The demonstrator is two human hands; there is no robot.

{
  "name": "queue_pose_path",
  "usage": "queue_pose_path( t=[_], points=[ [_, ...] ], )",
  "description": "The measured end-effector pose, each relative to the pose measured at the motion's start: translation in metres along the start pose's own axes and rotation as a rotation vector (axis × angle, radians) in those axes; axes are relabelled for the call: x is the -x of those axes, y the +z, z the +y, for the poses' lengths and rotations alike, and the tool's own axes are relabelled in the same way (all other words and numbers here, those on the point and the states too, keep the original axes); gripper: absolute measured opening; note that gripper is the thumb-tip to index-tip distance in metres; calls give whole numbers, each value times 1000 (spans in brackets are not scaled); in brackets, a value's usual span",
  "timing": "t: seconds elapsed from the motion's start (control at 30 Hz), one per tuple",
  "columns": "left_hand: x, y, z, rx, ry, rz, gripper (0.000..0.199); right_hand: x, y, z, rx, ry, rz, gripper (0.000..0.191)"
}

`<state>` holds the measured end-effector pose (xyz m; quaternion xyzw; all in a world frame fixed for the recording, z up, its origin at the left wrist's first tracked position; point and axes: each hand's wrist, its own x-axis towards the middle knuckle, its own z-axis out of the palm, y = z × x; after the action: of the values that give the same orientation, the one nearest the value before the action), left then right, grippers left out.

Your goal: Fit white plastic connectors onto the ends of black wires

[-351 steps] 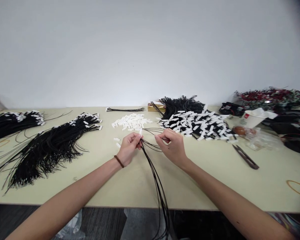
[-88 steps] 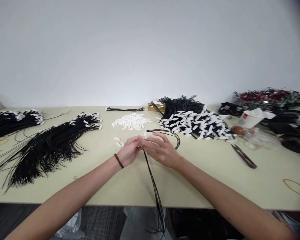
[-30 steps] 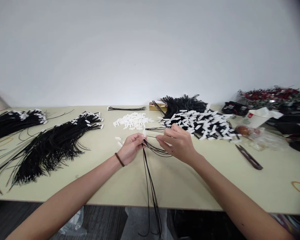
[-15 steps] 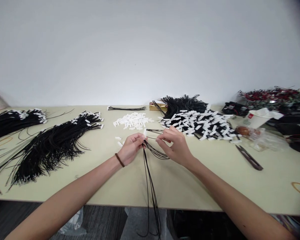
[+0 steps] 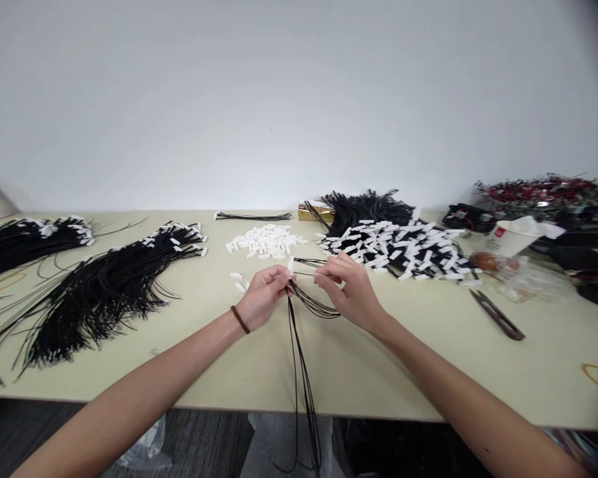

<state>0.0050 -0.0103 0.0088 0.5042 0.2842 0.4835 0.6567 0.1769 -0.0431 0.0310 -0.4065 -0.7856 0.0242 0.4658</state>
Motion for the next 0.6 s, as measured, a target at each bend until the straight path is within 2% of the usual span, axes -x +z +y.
queue_pose_path(
  t=[0.33,0.6],
  points=[
    [2,1,-4,-29,-6,-72,29,6,10,2,141,-176,49,18],
    [5,3,-3,-65,-18,-77,29,6,12,3,174,-200,23,18]
  ],
)
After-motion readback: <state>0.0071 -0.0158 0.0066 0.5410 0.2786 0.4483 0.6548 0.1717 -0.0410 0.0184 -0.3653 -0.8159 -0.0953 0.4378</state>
